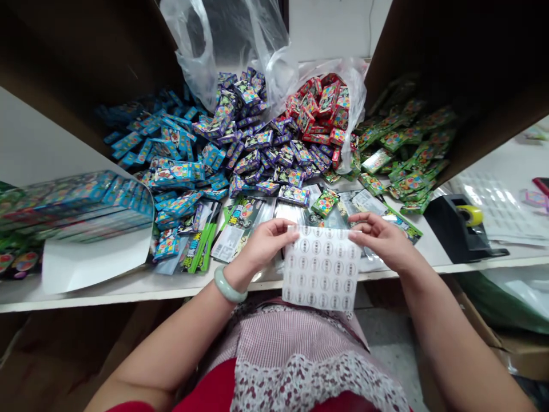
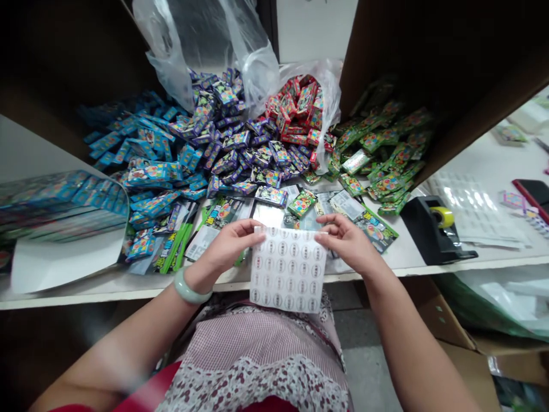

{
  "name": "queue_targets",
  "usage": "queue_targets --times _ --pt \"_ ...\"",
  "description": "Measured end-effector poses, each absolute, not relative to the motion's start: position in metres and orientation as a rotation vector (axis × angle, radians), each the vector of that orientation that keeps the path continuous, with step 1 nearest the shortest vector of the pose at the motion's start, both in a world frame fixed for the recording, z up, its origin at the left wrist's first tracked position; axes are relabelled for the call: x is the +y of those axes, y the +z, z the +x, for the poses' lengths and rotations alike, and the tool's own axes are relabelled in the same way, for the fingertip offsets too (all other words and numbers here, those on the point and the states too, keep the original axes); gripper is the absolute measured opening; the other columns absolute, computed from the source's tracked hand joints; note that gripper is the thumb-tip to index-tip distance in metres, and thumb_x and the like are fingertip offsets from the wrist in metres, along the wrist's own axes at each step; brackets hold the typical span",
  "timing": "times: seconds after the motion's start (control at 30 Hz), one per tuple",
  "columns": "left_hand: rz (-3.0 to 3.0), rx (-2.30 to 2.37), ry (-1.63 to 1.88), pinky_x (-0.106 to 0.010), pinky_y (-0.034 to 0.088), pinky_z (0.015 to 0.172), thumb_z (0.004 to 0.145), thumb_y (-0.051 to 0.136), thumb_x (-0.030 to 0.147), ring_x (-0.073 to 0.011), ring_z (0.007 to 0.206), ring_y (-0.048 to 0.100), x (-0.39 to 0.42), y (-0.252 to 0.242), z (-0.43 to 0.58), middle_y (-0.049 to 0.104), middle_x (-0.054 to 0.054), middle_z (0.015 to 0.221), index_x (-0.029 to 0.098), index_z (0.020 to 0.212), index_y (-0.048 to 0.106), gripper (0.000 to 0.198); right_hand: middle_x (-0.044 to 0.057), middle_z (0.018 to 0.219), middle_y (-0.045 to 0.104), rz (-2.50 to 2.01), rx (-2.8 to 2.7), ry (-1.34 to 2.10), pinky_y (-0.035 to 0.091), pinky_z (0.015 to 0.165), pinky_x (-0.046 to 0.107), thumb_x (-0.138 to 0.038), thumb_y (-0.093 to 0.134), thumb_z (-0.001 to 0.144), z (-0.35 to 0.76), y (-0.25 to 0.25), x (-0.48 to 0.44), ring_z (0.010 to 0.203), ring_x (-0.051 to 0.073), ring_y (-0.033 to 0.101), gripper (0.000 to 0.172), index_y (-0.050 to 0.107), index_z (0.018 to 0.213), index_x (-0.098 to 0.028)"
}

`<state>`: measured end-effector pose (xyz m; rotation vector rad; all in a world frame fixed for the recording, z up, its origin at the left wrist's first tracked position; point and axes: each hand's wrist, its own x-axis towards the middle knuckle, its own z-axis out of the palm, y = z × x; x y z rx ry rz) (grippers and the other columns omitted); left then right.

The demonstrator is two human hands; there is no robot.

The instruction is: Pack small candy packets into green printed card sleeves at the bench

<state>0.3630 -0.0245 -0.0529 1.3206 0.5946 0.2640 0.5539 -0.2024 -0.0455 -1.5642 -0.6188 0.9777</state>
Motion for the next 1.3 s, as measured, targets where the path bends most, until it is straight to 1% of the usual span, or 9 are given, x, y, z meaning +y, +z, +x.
queue_targets --times 0.2,0.37,0.5,0.6,0.67,0.77,0.9,1.07,1.3 --pt "1.419 0.639 0.205 -0.021 0.036 0.045 0.072 0.068 0.032 -0.0080 0.045 0.045 -0.029 -0.060 0.387 0.050 0.005 0.056 0.017 0.078 0.056 0.020 -0.003 0.067 0.062 -1.614 -0.626 0.865 0.046 0.057 0.025 -0.040 0.079 0.064 0.576 -0.050 -0.207 0.059 0.011 0.057 0.046 0.058 0.100 -0.021" --pt "1.536 0.730 0.214 -0.020 0.028 0.038 0.076 0.063 0.028 -0.0068 0.034 0.036 -0.023 -0.071 0.394 0.042 0.008 0.046 0.019 0.077 0.054 0.012 0.007 0.091 0.070 -1.730 -0.762 0.651 0.052 0.077 0.036 -0.039 0.071 0.073 0.612 -0.070 -0.195 0.083 0.020 0.066 0.041 0.058 0.105 -0.019" --pt "1.550 0.750 0.211 -0.020 0.029 0.037 0.077 0.062 0.028 -0.0062 0.034 0.036 -0.019 -0.077 0.397 0.043 0.009 0.046 0.019 0.077 0.053 0.012 0.010 0.100 0.069 -1.974 -1.174 0.320 0.049 0.088 0.041 -0.023 0.061 0.080 0.632 -0.069 -0.159 0.093 0.023 0.064 0.030 0.062 0.109 -0.016" --pt "1.561 0.751 0.193 -0.019 0.029 0.035 0.075 0.063 0.029 -0.0062 0.033 0.036 -0.018 -0.080 0.398 0.043 0.009 0.046 0.019 0.078 0.053 0.014 0.011 0.128 0.060 -2.051 -1.740 0.277 0.040 0.102 0.044 -0.008 0.059 0.076 0.632 -0.062 -0.125 0.120 0.026 0.051 0.051 0.059 0.125 -0.020" --pt "1.569 0.750 0.194 -0.019 0.028 0.033 0.073 0.064 0.030 -0.0062 0.032 0.036 -0.016 -0.081 0.398 0.043 0.009 0.047 0.019 0.077 0.054 0.016 0.012 0.136 0.052 -2.139 -1.968 0.266 0.037 0.104 0.046 -0.003 0.059 0.072 0.630 -0.058 -0.107 0.127 0.029 0.043 0.060 0.058 0.129 -0.022" --pt "1.559 0.753 0.189 -0.019 0.025 0.031 0.071 0.067 0.032 -0.0057 0.032 0.036 -0.014 -0.080 0.397 0.043 0.009 0.048 0.018 0.077 0.054 0.020 0.012 0.132 0.054 -2.223 -2.017 0.284 0.039 0.102 0.043 -0.004 0.060 0.072 0.630 -0.054 -0.098 0.124 0.030 0.046 0.055 0.060 0.125 -0.020" --pt "1.510 0.719 0.173 -0.018 0.025 0.034 0.073 0.068 0.034 -0.0051 0.033 0.037 -0.013 -0.074 0.401 0.044 0.009 0.048 0.018 0.078 0.053 0.022 0.013 0.124 0.058 -2.114 -1.720 0.181 0.042 0.100 0.040 -0.015 0.062 0.076 0.637 -0.036 -0.130 0.115 0.026 0.053 0.050 0.056 0.127 -0.015" --pt "1.595 0.621 0.179 -0.020 0.027 0.038 0.078 0.063 0.033 -0.0061 0.034 0.037 -0.017 -0.075 0.431 0.042 0.009 0.049 0.020 0.080 0.050 0.018 0.009 0.121 0.058 -1.991 -1.600 0.197 0.044 0.097 0.042 -0.031 0.064 0.082 0.621 -0.010 -0.200 0.112 0.025 0.055 0.049 0.053 0.130 -0.026" --pt "1.827 0.599 0.218 -0.024 0.035 0.051 0.077 0.062 0.024 -0.0122 0.051 0.045 -0.030 -0.083 0.462 0.047 0.005 0.056 0.018 0.077 0.054 0.009 0.015 0.114 0.061 -2.338 -1.697 0.309 0.049 0.089 0.044 -0.030 0.067 0.081 0.573 -0.052 -0.231 0.105 0.030 0.057 0.044 0.060 0.122 -0.017"
